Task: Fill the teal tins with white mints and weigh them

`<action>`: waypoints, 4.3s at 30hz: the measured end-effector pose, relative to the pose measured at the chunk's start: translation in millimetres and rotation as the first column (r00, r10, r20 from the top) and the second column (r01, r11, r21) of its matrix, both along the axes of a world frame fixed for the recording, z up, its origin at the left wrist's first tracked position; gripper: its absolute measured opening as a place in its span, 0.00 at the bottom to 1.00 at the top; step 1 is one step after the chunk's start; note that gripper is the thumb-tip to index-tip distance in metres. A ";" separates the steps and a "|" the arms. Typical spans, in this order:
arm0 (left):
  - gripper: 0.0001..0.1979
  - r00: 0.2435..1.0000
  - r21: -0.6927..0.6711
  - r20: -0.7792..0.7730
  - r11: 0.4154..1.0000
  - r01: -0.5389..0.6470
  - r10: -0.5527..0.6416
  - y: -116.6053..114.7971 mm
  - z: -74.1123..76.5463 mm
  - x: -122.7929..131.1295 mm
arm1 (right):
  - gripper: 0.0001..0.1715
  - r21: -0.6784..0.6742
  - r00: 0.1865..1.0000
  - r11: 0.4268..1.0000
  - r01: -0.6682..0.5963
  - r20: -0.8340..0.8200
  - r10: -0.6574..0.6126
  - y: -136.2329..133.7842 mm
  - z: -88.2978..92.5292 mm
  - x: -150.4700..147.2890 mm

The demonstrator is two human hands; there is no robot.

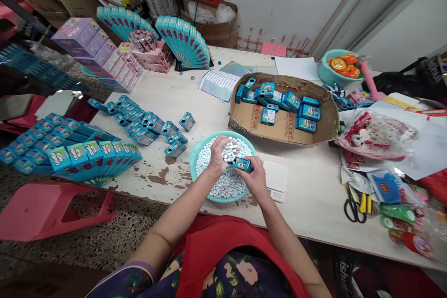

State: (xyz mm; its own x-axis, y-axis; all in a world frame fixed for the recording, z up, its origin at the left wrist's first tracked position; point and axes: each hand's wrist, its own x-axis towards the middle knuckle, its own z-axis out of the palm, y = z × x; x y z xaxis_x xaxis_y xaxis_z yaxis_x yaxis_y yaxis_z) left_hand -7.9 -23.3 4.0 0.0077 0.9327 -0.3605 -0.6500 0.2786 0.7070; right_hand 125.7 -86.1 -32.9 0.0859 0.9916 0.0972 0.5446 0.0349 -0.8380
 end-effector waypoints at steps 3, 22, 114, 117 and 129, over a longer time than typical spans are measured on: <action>0.11 0.999 0.015 -0.028 0.999 -0.037 0.037 1.5 -7.6 4.0 | 0.21 -0.005 1.000 1.000 0.020 0.018 -0.020 2.6 1.5 -3.6; 0.15 0.993 0.034 -0.109 0.999 -0.041 0.045 22.0 -16.5 6.4 | 0.18 0.017 0.970 1.000 -0.024 0.242 0.019 24.2 14.9 -8.2; 0.13 0.988 0.152 -0.123 0.985 -0.076 0.096 9.5 -0.9 3.9 | 0.19 0.060 0.979 0.998 -0.025 0.202 0.013 16.5 22.3 -2.1; 0.14 0.982 0.129 -0.164 0.989 -0.073 0.094 11.1 -2.9 6.1 | 0.18 0.030 0.981 0.999 -0.026 0.194 0.019 17.8 19.9 -2.2; 0.16 0.966 0.124 -0.219 0.986 -0.108 0.134 16.9 -5.0 9.0 | 0.17 0.001 0.992 1.000 0.011 0.127 -0.011 23.1 17.2 -10.3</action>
